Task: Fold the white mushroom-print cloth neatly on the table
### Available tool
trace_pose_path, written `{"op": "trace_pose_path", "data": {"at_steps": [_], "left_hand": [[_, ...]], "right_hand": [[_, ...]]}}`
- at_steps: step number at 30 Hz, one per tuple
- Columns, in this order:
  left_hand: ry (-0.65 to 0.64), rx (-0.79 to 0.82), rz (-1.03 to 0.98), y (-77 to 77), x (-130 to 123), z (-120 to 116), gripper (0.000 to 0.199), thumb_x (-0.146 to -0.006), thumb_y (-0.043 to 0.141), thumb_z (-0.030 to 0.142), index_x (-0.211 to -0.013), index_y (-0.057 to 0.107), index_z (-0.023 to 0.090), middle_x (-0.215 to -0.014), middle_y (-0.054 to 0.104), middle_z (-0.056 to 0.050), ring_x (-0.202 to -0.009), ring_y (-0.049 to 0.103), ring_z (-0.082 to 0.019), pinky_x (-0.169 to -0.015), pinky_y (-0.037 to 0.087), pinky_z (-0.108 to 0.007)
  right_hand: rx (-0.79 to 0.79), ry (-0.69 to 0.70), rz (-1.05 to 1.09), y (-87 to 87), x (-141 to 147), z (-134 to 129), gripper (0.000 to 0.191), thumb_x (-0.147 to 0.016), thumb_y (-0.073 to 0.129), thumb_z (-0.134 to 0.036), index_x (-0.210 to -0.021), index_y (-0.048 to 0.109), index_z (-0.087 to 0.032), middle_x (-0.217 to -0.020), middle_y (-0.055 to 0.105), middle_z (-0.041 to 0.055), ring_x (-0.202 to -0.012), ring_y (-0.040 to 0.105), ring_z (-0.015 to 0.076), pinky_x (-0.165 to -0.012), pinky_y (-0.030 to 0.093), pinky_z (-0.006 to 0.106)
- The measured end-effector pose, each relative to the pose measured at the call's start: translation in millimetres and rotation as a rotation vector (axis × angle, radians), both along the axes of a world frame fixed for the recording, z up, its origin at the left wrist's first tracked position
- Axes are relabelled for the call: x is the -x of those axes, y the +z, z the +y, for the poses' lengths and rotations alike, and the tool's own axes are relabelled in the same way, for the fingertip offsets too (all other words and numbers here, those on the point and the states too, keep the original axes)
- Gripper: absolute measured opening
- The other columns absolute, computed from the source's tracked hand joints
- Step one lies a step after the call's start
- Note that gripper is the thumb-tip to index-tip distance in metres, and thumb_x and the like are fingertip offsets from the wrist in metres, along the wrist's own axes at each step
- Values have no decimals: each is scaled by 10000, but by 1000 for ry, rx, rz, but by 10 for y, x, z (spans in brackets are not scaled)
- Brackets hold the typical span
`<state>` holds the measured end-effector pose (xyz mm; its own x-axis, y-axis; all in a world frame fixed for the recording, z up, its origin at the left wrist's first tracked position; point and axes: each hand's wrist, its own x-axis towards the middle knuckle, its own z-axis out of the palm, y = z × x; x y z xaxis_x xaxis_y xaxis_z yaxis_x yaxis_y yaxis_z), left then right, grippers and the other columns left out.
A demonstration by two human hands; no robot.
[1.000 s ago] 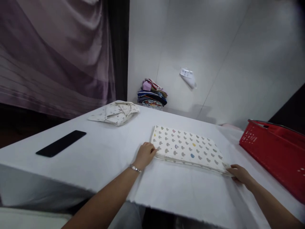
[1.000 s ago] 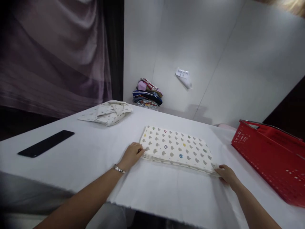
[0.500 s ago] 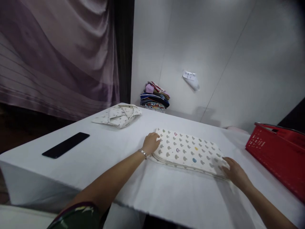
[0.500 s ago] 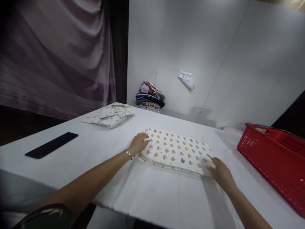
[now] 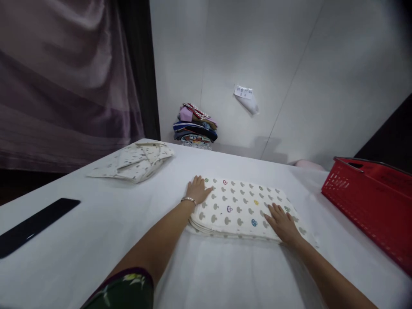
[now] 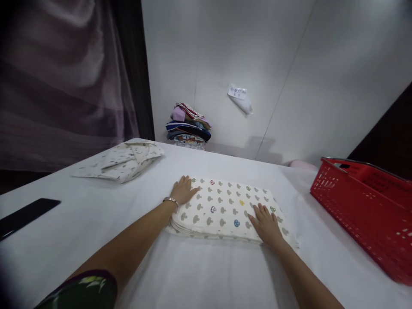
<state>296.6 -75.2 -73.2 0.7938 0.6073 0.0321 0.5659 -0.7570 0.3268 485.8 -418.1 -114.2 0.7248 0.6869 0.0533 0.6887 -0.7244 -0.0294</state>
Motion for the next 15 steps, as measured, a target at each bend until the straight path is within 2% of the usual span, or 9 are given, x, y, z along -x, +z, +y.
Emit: {"op": "trace_pose_path", "data": {"at_steps": [4,9,12,15], "left_hand": [[13,-29,30,8,-10,-5,718,-834,234,623,-1384,332,170,-1522,156,-113,-1397,75,-301,-1071,158,-562],[38,-62,36,-15,-47,39,756,-809,214,656,-1388,340,186,-1524,166,-72,-1391,64,-335,-1061,164,-589],[54,-64,42,-21,-48,51,756,-799,212,663,-1387,343,208,-1523,174,-53,-1373,120,-365,-1031,206,-608],[55,-80,36,-10,-46,45,729,-794,230,656,-1375,363,235,-1517,200,-44,-1335,221,-380,-1013,230,-609]], "right_hand": [[31,-27,118,213,71,72,570,-915,253,-498,-1423,290,-242,-1503,225,74,-1382,157,244,-1078,181,501],[30,-10,131,526,-103,466,604,-922,216,-510,-1445,229,-209,-1530,101,71,-1399,37,221,-1090,99,465],[39,-8,113,567,-362,705,632,-918,209,-535,-1453,198,-198,-1533,86,62,-1400,4,200,-1095,47,428],[64,-90,153,504,-603,804,662,-911,188,-558,-1454,185,-180,-1530,104,65,-1398,26,205,-1092,42,437]]}}
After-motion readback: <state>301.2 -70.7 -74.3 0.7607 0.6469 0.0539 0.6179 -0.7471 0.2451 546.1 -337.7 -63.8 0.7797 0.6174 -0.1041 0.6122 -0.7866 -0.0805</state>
